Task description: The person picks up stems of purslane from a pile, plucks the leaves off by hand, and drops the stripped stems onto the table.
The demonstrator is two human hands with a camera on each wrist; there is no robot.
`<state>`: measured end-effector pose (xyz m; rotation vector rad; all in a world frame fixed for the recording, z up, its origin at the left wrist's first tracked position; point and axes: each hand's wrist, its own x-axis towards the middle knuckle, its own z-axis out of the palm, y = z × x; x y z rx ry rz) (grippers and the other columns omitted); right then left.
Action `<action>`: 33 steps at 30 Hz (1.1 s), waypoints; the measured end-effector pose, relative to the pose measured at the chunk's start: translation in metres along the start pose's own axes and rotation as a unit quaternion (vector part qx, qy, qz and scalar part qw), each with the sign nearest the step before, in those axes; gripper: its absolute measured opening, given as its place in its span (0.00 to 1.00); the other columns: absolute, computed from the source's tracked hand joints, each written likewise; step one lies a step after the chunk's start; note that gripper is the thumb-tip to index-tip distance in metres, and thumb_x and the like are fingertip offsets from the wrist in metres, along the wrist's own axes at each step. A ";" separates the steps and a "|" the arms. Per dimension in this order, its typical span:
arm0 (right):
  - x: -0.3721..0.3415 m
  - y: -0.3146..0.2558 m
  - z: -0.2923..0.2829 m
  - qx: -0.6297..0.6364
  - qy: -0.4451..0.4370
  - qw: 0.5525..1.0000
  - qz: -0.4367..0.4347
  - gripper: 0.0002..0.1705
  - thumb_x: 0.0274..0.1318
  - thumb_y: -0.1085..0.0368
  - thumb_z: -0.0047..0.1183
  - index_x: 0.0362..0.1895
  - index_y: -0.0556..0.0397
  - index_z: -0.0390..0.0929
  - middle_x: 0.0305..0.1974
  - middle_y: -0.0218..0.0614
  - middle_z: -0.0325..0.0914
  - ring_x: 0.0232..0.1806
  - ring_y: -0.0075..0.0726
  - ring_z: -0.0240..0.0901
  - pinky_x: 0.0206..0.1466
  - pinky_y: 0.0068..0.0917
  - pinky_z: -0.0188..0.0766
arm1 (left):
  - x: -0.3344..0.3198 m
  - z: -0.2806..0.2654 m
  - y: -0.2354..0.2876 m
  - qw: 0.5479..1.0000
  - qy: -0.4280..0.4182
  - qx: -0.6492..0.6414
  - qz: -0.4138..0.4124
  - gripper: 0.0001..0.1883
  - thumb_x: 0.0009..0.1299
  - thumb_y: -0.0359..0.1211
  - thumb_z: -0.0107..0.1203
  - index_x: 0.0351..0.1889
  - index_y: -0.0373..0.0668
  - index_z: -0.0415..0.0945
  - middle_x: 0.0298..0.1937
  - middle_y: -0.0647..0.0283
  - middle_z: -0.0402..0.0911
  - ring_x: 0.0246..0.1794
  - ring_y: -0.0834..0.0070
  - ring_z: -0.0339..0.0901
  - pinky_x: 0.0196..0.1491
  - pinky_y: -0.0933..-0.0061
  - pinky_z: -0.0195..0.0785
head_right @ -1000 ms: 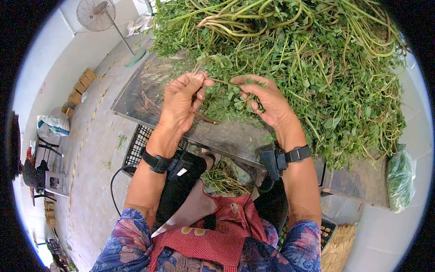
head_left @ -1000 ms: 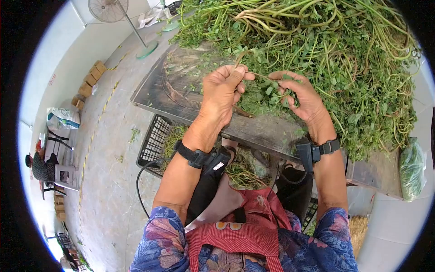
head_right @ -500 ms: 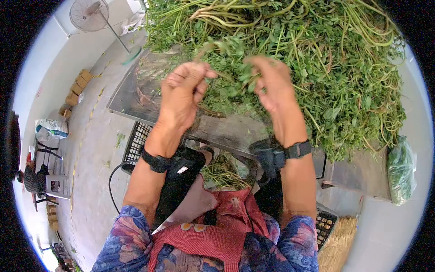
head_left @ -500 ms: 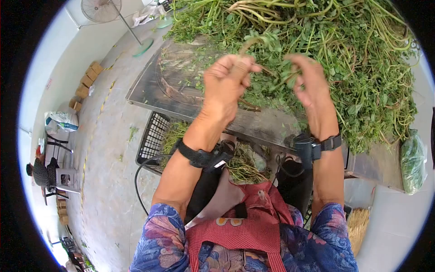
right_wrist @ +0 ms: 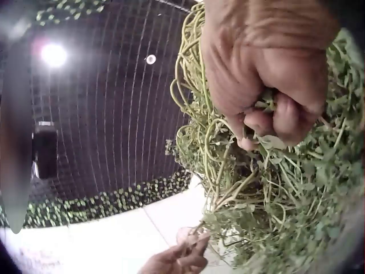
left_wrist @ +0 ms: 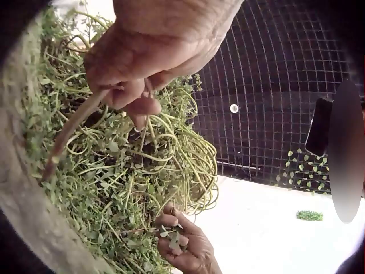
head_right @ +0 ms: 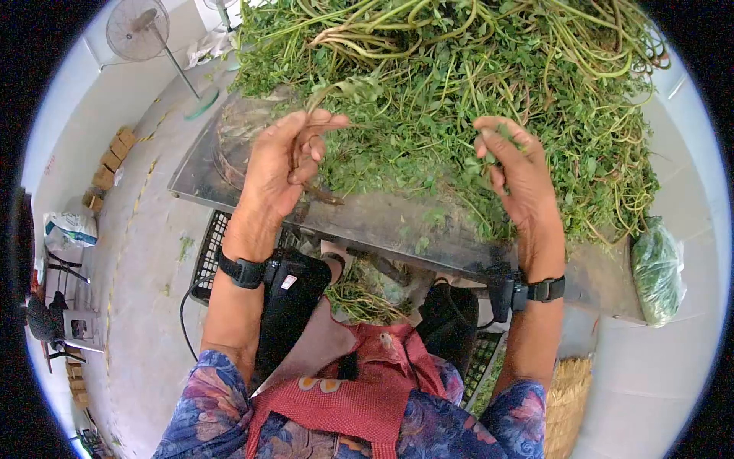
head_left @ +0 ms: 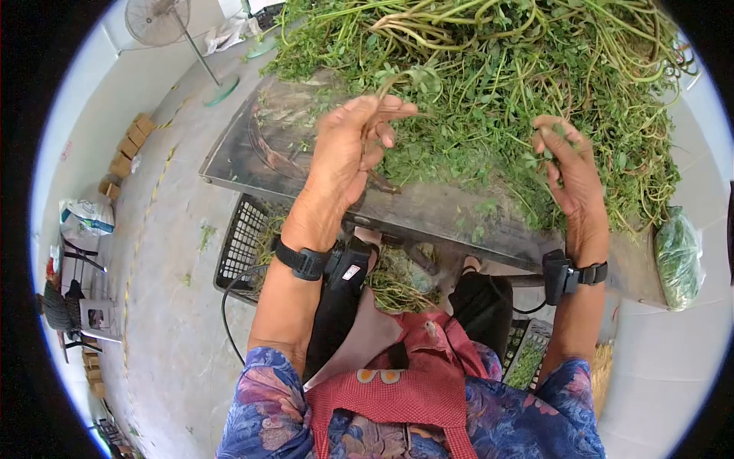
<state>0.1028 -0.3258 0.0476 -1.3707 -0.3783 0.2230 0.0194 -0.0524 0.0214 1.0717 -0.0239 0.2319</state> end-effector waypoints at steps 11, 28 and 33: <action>0.012 0.003 0.042 -0.362 -0.023 0.917 -0.164 0.10 0.48 0.64 0.60 0.32 0.59 0.79 0.31 0.31 0.80 0.36 0.20 0.71 0.44 0.22 0.66 | -0.003 0.007 -0.002 0.996 -0.030 0.083 -0.002 0.09 0.68 0.35 0.50 0.37 0.38 0.76 0.36 0.61 0.82 0.21 0.90 0.65 0.16 0.90 0.49; 0.016 0.015 0.090 -0.356 -0.109 0.873 -0.315 0.09 0.44 0.72 0.58 0.35 0.55 0.80 0.30 0.41 0.79 0.31 0.38 0.77 0.38 0.27 0.70 | -0.011 0.016 -0.001 0.990 -0.081 0.114 0.011 0.11 0.70 0.37 0.50 0.37 0.39 0.77 0.27 0.69 0.79 0.20 0.91 0.63 0.19 0.91 0.50; 0.009 0.017 0.091 -0.419 -0.089 0.850 -0.309 0.06 0.44 0.71 0.57 0.31 0.57 0.79 0.26 0.42 0.78 0.28 0.39 0.76 0.34 0.28 0.69 | -0.010 0.019 -0.008 0.987 -0.062 0.150 0.016 0.11 0.69 0.37 0.51 0.37 0.39 0.77 0.26 0.69 0.79 0.20 0.91 0.63 0.19 0.91 0.50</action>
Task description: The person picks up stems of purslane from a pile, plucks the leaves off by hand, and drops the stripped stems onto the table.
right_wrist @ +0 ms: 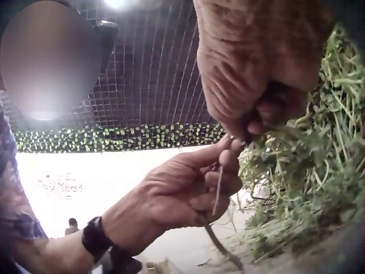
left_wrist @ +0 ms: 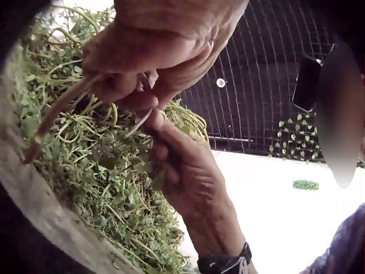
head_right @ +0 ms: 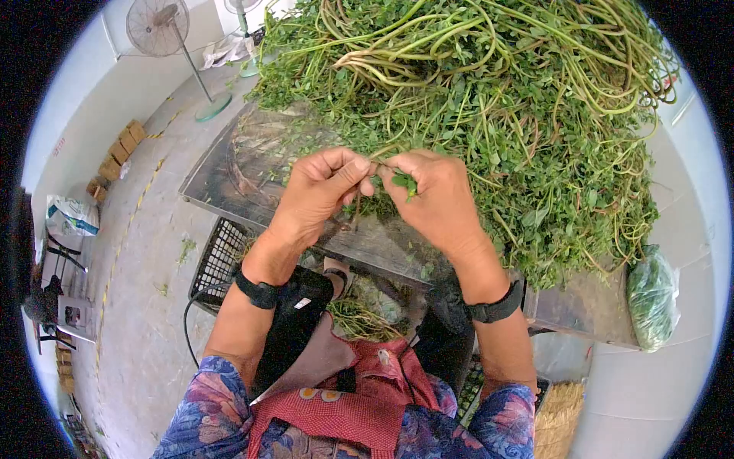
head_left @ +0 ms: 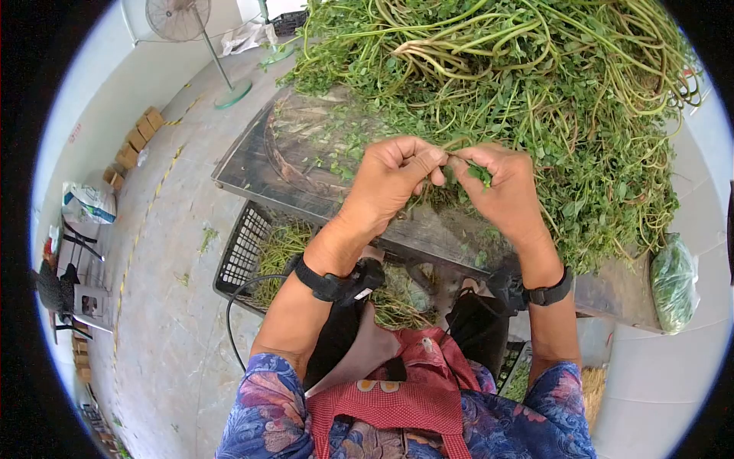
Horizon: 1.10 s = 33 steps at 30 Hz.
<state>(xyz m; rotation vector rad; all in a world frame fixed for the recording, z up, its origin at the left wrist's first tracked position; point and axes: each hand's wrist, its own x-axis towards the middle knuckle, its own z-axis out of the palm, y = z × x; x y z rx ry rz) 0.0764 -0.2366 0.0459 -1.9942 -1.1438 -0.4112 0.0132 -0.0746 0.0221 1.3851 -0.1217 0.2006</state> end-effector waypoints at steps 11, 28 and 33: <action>-0.002 0.022 -0.039 0.446 0.131 0.819 0.336 0.13 0.55 0.60 0.54 0.41 0.53 0.77 0.27 0.26 0.74 0.21 0.09 0.59 0.15 0.06 0.49 | -0.004 -0.005 0.015 0.996 -0.001 -0.087 -0.035 0.12 0.68 0.37 0.52 0.40 0.37 0.74 0.25 0.65 0.79 0.19 0.90 0.66 0.18 0.91 0.51; 0.013 0.028 0.001 0.150 0.081 0.985 0.033 0.09 0.45 0.70 0.60 0.33 0.58 0.78 0.27 0.33 0.77 0.28 0.30 0.73 0.33 0.26 0.68 | -0.001 0.003 0.004 0.994 -0.027 -0.085 -0.060 0.11 0.70 0.37 0.49 0.41 0.37 0.72 0.28 0.62 0.80 0.22 0.85 0.71 0.19 0.89 0.57; 0.014 0.029 0.007 0.054 0.018 0.998 -0.007 0.08 0.43 0.73 0.57 0.32 0.55 0.77 0.26 0.41 0.76 0.27 0.42 0.74 0.34 0.29 0.70 | 0.012 0.001 0.000 0.992 -0.014 -0.053 -0.113 0.11 0.70 0.36 0.48 0.40 0.37 0.72 0.26 0.62 0.78 0.19 0.84 0.71 0.15 0.89 0.52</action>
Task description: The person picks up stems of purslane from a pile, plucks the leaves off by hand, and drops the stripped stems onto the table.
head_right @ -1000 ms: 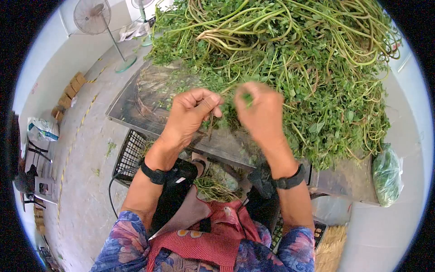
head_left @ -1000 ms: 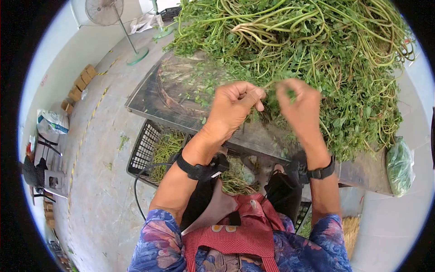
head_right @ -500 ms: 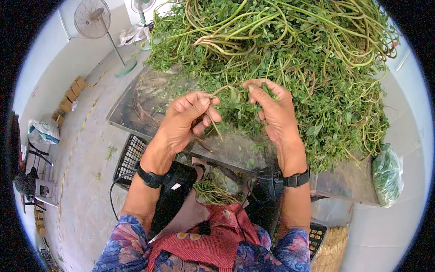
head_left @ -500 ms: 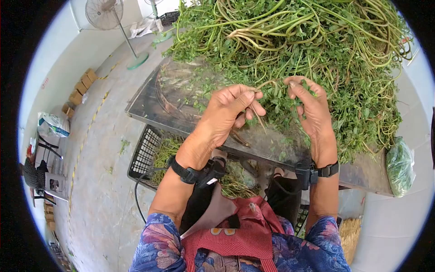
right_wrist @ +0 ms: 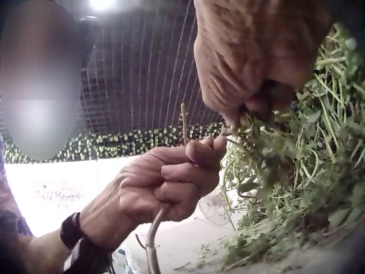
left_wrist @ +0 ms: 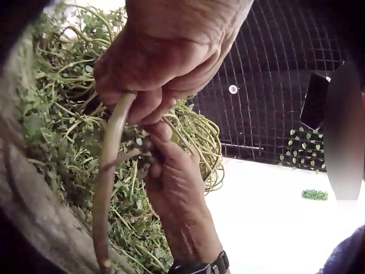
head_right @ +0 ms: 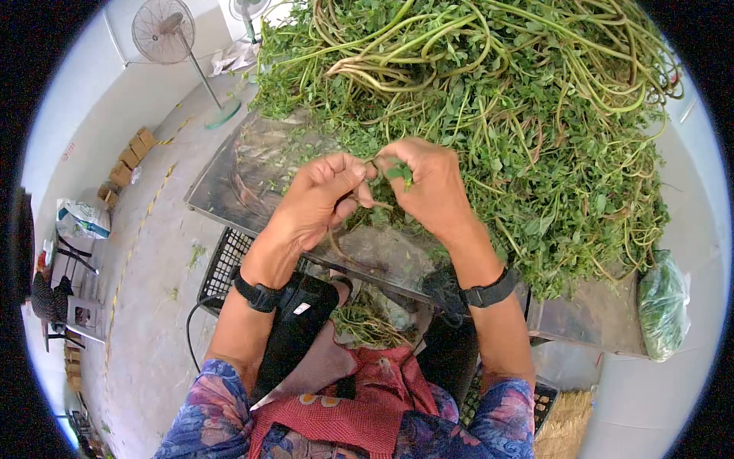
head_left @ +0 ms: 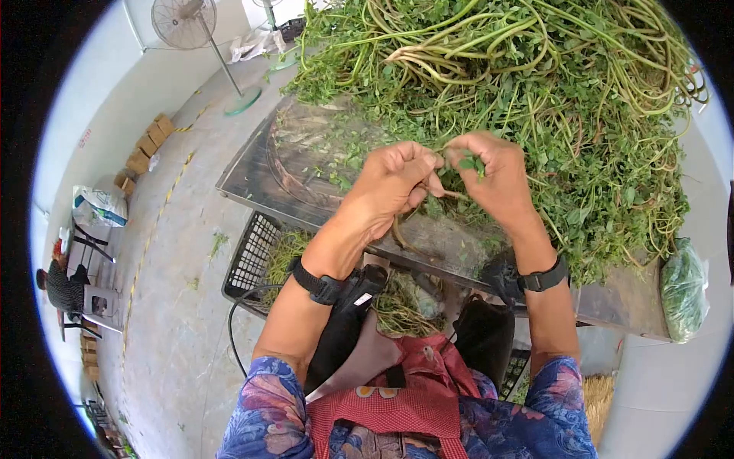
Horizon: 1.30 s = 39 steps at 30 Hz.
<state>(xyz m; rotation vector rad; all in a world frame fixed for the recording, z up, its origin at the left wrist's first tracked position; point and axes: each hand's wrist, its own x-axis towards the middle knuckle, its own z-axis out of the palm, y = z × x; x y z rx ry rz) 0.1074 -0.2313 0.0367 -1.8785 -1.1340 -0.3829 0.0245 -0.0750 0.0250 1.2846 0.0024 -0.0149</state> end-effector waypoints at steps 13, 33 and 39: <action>-0.008 0.007 -0.010 0.399 0.000 0.877 0.266 0.11 0.51 0.68 0.54 0.40 0.52 0.78 0.28 0.26 0.77 0.26 0.09 0.66 0.17 0.06 0.50 | -0.004 -0.004 -0.001 0.998 0.049 -0.033 0.030 0.12 0.70 0.38 0.49 0.40 0.37 0.72 0.19 0.68 0.71 0.11 0.90 0.55 0.14 0.88 0.41; -0.012 0.014 0.023 -0.016 0.053 0.998 0.020 0.07 0.41 0.70 0.58 0.29 0.57 0.78 0.27 0.42 0.77 0.28 0.39 0.75 0.33 0.27 0.69 | 0.013 -0.003 -0.033 0.926 0.152 0.262 0.225 0.09 0.68 0.34 0.53 0.30 0.39 0.75 0.23 0.70 0.75 0.17 0.90 0.62 0.21 0.87 0.53; -0.007 0.024 -0.028 0.398 0.154 0.856 0.291 0.06 0.52 0.62 0.53 0.28 0.49 0.76 0.27 0.22 0.76 0.26 0.14 0.67 0.20 0.16 0.58 | 0.003 0.001 -0.018 0.967 0.154 0.133 0.155 0.08 0.67 0.33 0.54 0.30 0.39 0.76 0.23 0.70 0.76 0.18 0.91 0.61 0.21 0.86 0.53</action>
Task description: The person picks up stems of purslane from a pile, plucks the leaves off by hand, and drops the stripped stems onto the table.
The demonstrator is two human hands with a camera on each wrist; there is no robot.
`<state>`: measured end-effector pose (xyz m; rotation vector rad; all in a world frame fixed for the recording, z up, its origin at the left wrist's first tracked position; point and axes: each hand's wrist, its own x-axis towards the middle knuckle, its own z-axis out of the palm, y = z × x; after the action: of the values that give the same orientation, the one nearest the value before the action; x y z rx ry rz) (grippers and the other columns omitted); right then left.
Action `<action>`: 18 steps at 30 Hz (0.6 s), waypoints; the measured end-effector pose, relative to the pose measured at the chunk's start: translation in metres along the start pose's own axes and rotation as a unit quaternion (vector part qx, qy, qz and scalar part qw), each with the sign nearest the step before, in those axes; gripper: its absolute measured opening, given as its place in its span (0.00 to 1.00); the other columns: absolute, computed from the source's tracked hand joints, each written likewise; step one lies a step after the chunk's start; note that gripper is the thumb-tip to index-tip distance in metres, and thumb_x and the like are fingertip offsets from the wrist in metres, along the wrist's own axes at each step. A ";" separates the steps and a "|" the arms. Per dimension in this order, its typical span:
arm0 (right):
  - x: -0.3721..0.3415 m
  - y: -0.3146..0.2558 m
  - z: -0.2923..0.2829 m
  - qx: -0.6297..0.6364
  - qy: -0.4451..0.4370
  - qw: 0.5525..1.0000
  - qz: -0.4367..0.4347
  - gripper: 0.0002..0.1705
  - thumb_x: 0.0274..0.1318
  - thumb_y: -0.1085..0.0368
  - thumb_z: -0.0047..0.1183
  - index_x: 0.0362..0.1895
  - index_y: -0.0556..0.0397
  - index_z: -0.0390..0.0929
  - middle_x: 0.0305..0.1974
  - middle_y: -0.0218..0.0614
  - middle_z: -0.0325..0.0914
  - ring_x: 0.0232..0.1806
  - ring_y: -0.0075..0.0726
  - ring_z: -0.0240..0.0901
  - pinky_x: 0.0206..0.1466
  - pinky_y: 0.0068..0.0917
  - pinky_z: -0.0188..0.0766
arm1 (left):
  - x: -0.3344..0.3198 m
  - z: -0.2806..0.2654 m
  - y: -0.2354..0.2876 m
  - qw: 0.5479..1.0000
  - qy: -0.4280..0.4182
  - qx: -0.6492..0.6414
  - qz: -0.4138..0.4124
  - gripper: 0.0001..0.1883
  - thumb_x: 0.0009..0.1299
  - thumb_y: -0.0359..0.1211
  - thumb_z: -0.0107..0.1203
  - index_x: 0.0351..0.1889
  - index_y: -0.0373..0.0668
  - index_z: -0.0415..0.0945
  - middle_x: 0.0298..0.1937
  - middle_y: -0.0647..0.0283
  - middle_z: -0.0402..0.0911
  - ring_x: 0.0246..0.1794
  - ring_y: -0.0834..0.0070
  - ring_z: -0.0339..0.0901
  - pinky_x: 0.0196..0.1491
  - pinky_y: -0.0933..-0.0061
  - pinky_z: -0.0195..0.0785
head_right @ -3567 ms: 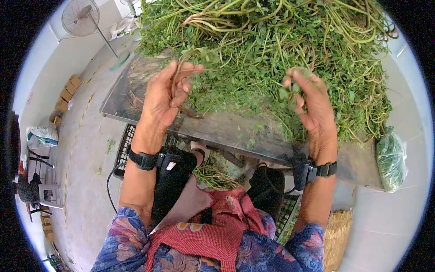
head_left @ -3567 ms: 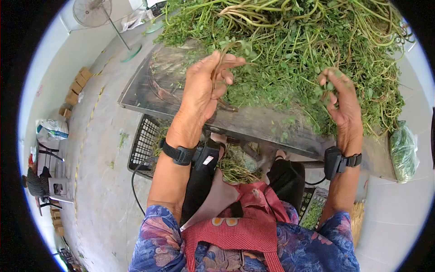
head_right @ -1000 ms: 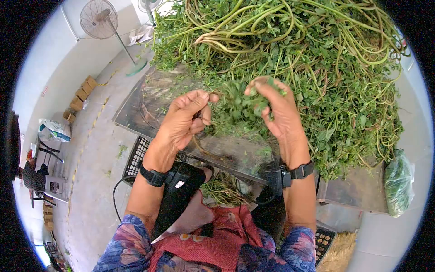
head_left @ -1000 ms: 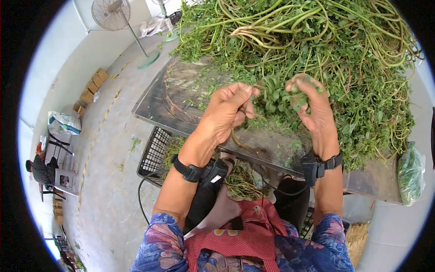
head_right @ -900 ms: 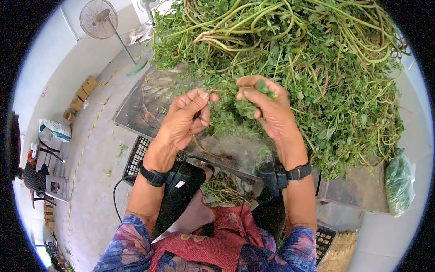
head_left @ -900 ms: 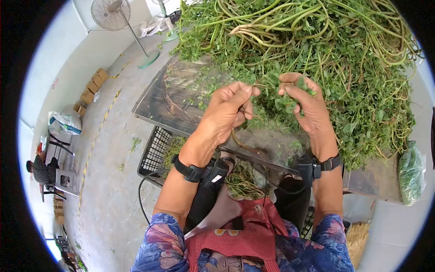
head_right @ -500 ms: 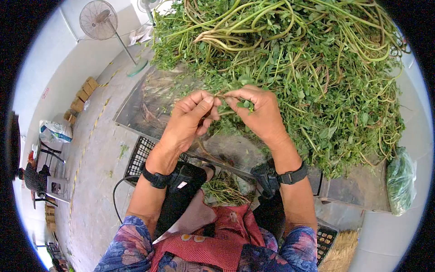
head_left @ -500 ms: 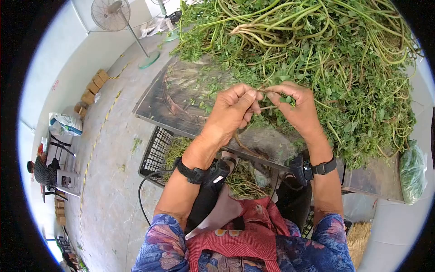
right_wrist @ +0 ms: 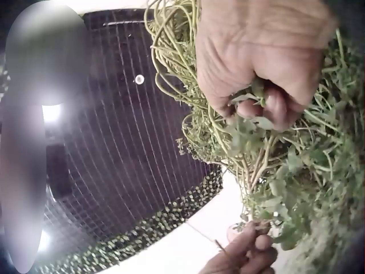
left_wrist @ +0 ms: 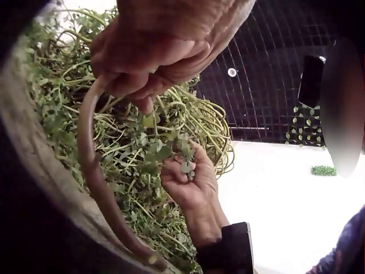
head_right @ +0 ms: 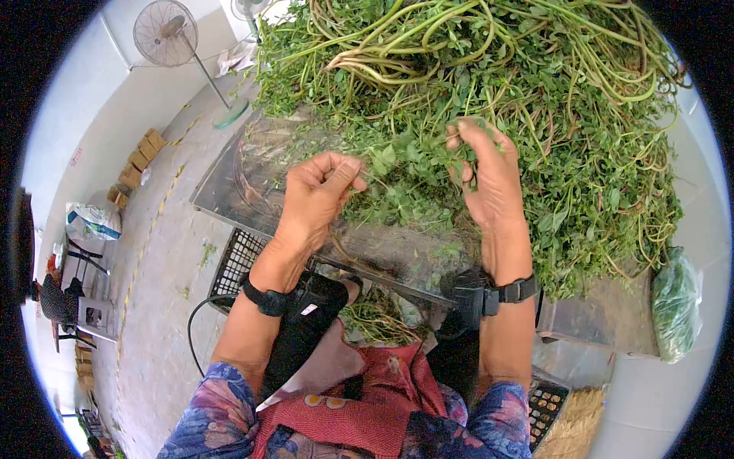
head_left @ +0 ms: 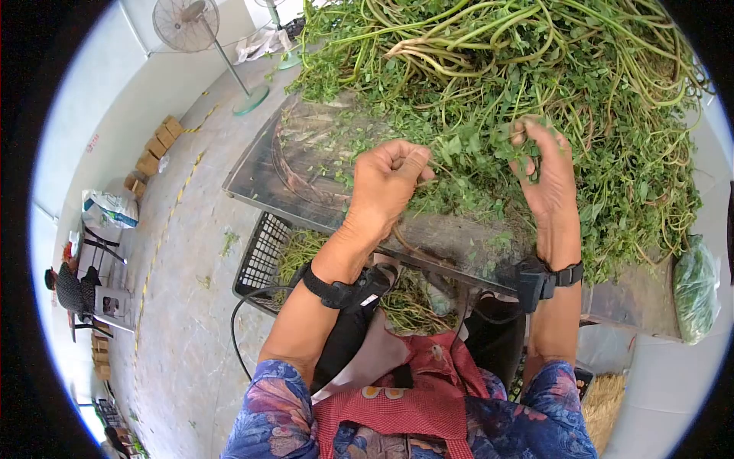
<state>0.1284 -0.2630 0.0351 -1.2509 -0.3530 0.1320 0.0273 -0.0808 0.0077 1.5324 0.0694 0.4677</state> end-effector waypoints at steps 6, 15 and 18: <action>-0.014 -0.002 0.017 -0.162 -0.090 0.983 0.000 0.08 0.54 0.59 0.54 0.35 0.48 0.76 0.27 0.26 0.77 0.26 0.14 0.66 0.22 0.18 0.60 | 0.002 0.002 -0.007 0.999 -0.019 0.029 -0.004 0.07 0.67 0.33 0.53 0.31 0.39 0.76 0.24 0.69 0.77 0.18 0.91 0.62 0.22 0.87 0.54; -0.013 0.021 0.027 -0.416 -0.172 0.846 -0.288 0.17 0.41 0.74 0.58 0.40 0.49 0.79 0.26 0.43 0.73 0.28 0.49 0.70 0.32 0.34 0.67 | 0.000 0.004 -0.007 0.997 -0.046 0.056 0.022 0.08 0.68 0.32 0.51 0.32 0.38 0.75 0.24 0.69 0.76 0.23 0.89 0.66 0.27 0.87 0.58; -0.013 0.025 0.027 -0.432 -0.183 0.831 -0.300 0.16 0.39 0.73 0.59 0.39 0.50 0.78 0.26 0.43 0.73 0.28 0.49 0.70 0.31 0.34 0.67 | -0.001 0.003 -0.007 0.996 -0.047 0.071 0.011 0.08 0.68 0.32 0.51 0.31 0.38 0.75 0.24 0.70 0.75 0.23 0.88 0.67 0.27 0.86 0.58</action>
<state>0.1095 -0.2347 0.0163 -1.9404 -1.2234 -0.3847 0.0289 -0.0838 0.0006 1.6933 0.0126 0.4142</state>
